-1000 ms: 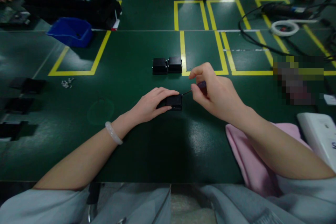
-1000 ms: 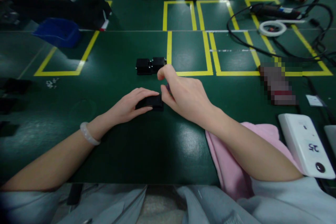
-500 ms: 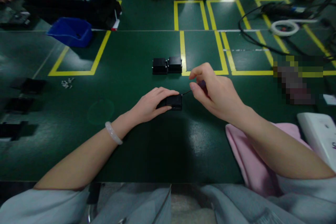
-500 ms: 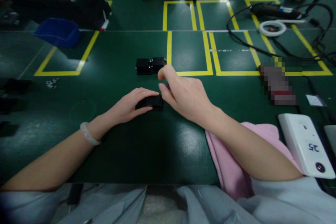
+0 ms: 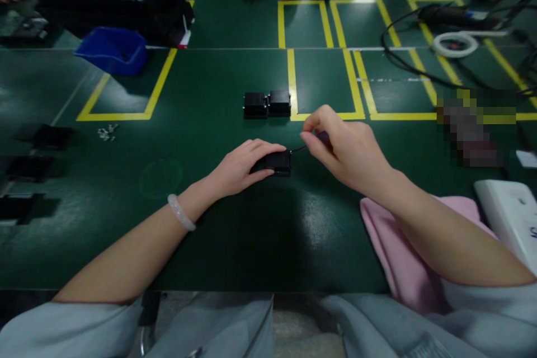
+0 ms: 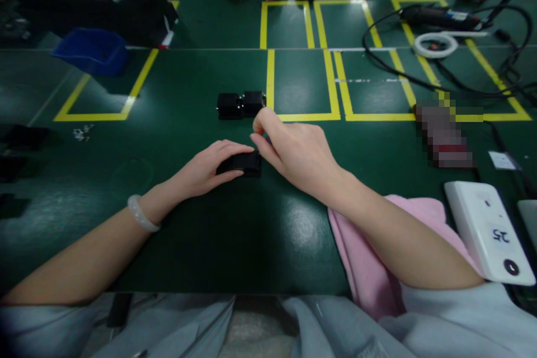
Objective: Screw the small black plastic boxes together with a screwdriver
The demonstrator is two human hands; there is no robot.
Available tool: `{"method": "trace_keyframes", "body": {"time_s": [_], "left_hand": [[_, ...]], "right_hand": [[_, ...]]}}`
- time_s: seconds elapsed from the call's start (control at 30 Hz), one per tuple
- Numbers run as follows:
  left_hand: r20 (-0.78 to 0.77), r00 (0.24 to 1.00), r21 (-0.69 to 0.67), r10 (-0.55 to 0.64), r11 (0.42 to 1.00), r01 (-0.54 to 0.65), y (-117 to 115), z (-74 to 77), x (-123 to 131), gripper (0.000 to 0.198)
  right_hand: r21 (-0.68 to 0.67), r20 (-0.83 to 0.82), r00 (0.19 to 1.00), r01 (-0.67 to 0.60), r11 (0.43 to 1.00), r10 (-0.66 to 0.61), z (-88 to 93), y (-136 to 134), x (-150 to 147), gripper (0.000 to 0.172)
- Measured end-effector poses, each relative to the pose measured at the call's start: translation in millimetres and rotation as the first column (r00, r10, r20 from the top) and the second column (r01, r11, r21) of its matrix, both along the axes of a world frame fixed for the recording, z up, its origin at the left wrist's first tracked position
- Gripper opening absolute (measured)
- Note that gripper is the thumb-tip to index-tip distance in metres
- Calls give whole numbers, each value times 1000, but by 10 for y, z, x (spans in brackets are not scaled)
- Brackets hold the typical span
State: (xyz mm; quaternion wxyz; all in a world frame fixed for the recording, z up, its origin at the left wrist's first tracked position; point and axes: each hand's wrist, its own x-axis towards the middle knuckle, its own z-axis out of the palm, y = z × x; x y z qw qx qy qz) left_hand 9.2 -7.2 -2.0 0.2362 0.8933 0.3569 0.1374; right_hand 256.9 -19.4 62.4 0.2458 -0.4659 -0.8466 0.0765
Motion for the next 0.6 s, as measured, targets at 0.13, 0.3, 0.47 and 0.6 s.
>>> {"method": "trace_keyframes", "body": {"time_s": [0.13, 0.3, 0.47, 0.6], "left_hand": [[-2, 1000, -10, 4, 1000, -4, -8, 9, 2, 44], [3, 1000, -2, -2, 1000, 2, -4, 5, 0, 45], [0, 1000, -2, 4, 1000, -4, 0, 1, 2, 44], [0, 1000, -4, 4, 1000, -4, -1, 2, 3, 44]], "right_hand": [[1, -12, 1000, 17, 1000, -17, -2, -1, -7, 25], [14, -8, 1000, -7, 1000, 7, 6, -4, 0, 22], [1, -1, 1000, 12, 1000, -12, -4, 3, -2, 21], [38, -16, 1000, 11, 999, -10, -31, 11, -4, 25]]}}
